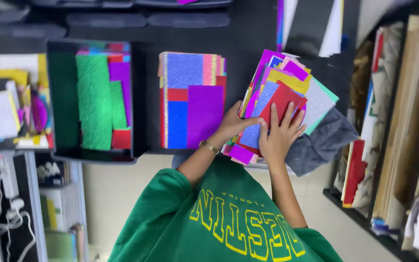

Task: The person sorts through a large collection of colorful glittery craft paper sheets. They pick up sheets from a black storage bin, separate them by color and size, and place them into organized stacks on the table.

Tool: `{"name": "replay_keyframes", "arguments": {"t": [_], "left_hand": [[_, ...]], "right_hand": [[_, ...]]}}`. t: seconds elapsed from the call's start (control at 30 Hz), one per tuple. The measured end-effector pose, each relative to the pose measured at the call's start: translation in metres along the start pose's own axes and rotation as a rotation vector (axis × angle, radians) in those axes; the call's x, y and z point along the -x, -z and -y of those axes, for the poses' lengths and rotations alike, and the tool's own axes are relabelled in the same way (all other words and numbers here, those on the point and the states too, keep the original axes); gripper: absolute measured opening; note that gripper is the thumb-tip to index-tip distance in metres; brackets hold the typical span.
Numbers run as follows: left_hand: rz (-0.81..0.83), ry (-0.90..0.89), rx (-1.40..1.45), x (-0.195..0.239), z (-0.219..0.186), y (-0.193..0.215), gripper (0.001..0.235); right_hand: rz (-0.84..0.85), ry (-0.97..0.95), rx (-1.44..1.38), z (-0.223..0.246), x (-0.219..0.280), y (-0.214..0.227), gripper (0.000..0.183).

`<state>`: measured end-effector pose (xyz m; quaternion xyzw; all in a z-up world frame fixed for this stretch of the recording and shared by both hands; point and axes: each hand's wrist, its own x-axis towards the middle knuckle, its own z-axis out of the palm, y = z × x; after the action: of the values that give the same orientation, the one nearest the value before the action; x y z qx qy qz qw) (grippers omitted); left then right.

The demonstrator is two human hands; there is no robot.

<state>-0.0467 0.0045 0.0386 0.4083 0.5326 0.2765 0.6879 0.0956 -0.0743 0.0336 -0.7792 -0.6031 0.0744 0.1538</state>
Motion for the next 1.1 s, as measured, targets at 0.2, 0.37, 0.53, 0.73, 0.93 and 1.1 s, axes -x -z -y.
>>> {"name": "replay_keyframes", "arguments": {"t": [0.2,0.37,0.53,0.73,0.93,1.1], "left_hand": [[-0.159,-0.127,0.256,0.03,0.011,0.095,0.074],[-0.296,-0.067,0.286,0.036,0.056,0.179,0.073],[-0.315,0.013,0.225,0.039,0.037,0.195,0.083],[-0.337,0.152,-0.183,0.039,0.007,0.187,0.073],[-0.685,-0.349,-0.376,0.039,0.047,0.182,0.083],[-0.479,-0.334,-0.288,0.054,0.041,0.19,0.074]], "right_hand": [[-0.034,0.28,0.003,0.093,-0.01,-0.023,0.053],[0.046,0.369,-0.038,0.156,-0.015,-0.063,0.053],[0.118,0.326,-0.051,0.177,-0.013,-0.085,0.053],[0.219,0.188,-0.194,0.17,-0.009,-0.103,0.058],[0.247,0.171,-0.211,0.173,-0.009,-0.106,0.057],[0.173,0.152,-0.365,0.173,-0.011,-0.093,0.054]]}}
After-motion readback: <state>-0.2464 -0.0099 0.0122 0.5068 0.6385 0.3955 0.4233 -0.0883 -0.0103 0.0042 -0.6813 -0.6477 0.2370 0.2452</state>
